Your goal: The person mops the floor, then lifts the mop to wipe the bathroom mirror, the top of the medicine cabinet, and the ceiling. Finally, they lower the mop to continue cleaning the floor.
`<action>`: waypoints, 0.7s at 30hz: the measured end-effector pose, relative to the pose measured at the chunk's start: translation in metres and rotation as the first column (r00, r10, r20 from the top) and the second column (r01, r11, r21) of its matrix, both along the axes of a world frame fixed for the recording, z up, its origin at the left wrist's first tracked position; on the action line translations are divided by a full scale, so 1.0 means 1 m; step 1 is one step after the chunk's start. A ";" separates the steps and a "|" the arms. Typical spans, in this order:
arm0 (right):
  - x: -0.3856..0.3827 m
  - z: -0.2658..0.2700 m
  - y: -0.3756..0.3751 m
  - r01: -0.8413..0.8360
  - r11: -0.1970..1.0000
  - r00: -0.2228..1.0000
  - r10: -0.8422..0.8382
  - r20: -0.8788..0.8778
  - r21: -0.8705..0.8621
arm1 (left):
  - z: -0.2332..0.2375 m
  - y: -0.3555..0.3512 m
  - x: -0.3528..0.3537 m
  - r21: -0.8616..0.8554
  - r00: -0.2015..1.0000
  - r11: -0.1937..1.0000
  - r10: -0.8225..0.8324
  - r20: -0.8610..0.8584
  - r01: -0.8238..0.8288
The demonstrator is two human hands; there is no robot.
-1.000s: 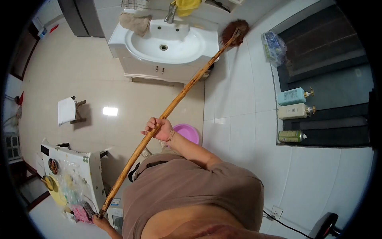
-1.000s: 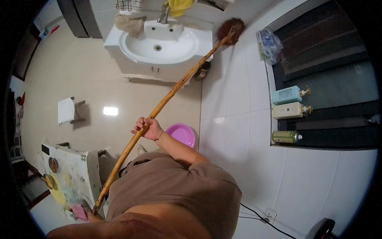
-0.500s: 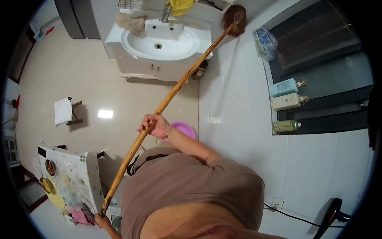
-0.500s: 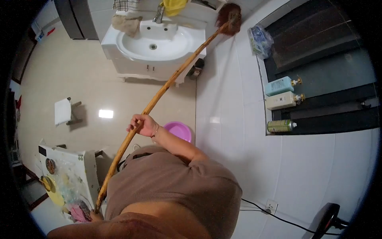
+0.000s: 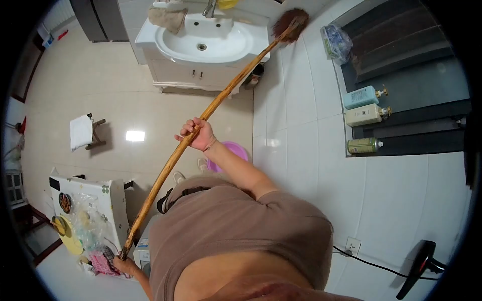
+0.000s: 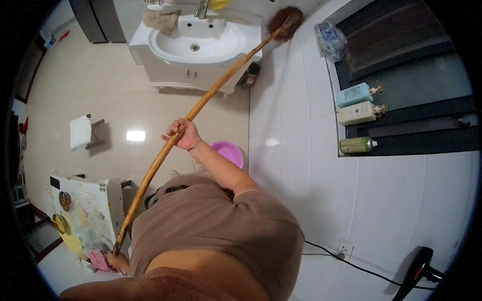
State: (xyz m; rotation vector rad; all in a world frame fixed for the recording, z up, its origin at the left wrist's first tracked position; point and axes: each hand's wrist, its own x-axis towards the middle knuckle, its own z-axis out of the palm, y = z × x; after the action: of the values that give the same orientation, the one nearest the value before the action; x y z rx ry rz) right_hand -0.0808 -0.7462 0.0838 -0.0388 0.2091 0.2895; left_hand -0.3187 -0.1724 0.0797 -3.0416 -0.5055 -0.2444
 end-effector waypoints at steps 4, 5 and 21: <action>0.004 -0.006 0.000 0.010 0.999 0.999 -0.012 0.047 0.030 | 0.023 -0.005 0.008 0.065 0.983 0.997 -0.055 0.173 0.044; 0.003 -0.009 0.002 0.006 1.000 1.000 -0.006 0.020 0.004 | 0.024 0.000 0.006 0.047 0.984 0.999 -0.033 0.177 0.025; -0.039 0.054 0.031 -0.120 0.883 0.963 -0.007 -0.268 -0.453 | -0.075 0.061 -0.004 -0.286 0.596 0.937 -0.116 -0.794 -0.199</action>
State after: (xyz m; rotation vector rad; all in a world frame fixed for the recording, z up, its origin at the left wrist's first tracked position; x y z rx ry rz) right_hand -0.1202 -0.7148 0.1381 -0.4894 0.5420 0.2978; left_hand -0.3227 -0.1113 0.0047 -2.9630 -0.5599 1.3246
